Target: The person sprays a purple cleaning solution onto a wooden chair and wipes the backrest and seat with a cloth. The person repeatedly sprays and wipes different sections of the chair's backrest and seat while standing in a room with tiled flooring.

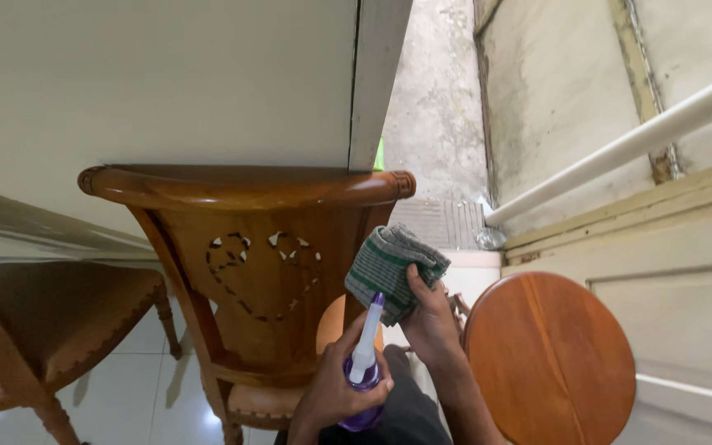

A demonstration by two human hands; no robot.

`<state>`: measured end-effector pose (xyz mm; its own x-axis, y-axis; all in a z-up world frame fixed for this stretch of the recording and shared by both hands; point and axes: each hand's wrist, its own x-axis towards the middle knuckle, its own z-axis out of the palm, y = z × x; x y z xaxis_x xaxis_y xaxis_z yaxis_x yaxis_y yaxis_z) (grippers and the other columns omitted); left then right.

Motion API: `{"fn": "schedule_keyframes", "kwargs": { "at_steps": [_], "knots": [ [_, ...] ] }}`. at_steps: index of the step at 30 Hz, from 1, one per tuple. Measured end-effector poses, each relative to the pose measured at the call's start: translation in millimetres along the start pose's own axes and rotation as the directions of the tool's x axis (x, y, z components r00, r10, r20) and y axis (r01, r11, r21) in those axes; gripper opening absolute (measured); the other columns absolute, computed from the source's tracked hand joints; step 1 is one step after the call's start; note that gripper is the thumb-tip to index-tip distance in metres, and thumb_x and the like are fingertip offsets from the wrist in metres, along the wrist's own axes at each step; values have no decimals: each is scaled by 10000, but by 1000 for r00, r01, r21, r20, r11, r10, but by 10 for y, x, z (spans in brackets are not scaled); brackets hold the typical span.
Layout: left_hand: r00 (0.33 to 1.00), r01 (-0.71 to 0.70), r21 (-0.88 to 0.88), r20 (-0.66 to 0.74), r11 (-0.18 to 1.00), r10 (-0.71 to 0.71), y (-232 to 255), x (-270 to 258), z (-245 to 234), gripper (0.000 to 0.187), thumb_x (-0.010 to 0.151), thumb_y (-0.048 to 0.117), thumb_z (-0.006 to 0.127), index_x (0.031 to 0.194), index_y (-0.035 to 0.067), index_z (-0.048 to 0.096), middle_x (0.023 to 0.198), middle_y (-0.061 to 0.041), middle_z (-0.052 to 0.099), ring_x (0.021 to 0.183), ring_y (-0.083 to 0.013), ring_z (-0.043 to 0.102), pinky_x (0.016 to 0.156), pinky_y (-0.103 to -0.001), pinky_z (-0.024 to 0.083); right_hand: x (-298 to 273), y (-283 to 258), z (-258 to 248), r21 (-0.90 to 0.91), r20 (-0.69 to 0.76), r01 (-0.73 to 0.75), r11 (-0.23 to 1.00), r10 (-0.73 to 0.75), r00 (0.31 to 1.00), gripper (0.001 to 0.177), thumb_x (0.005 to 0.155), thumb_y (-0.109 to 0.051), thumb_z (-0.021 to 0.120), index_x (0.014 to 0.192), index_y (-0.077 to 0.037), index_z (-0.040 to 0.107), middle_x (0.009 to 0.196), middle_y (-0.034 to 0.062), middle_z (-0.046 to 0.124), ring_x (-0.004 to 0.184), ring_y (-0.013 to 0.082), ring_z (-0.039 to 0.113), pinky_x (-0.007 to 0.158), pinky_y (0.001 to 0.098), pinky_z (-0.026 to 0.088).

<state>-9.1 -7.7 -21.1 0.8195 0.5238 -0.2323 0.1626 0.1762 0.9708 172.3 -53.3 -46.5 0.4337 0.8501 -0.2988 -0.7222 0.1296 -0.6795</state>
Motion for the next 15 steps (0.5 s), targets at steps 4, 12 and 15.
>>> {"fn": "schedule_keyframes", "kwargs": {
  "at_steps": [4, 12, 15],
  "knots": [
    [997, -21, -92, 75, 996, 28, -137, -264, -108, 948, 714, 119, 780, 1559, 1, 366, 784, -37, 714, 753, -114, 719, 792, -299, 585, -225, 256, 131, 57, -64, -30, 998, 33, 997, 422, 1012, -349, 612, 1341, -93, 539, 1195, 67, 657, 1102, 207, 648, 899, 406, 566],
    [993, 15, -151, 118, 988, 2, -274, -573, -402, 918, 718, 117, 795, 1538, -9, 403, 751, -16, 704, 717, -107, 685, 754, -279, 565, -482, 612, 390, 151, -36, 54, 987, -49, 998, 348, 1043, -343, 613, 1294, -102, 595, 1125, 50, 711, 984, 167, 683, 733, 342, 555],
    [989, 1, -104, 144, 995, 14, -292, -644, -444, 936, 729, 114, 786, 1563, 22, 371, 749, -16, 704, 717, -99, 677, 748, -272, 559, -537, 756, 335, 144, -63, 71, 987, -62, 996, 329, 1065, -352, 600, 1242, -77, 638, 1067, 41, 731, 950, 158, 693, 745, 343, 569]
  ]
}}
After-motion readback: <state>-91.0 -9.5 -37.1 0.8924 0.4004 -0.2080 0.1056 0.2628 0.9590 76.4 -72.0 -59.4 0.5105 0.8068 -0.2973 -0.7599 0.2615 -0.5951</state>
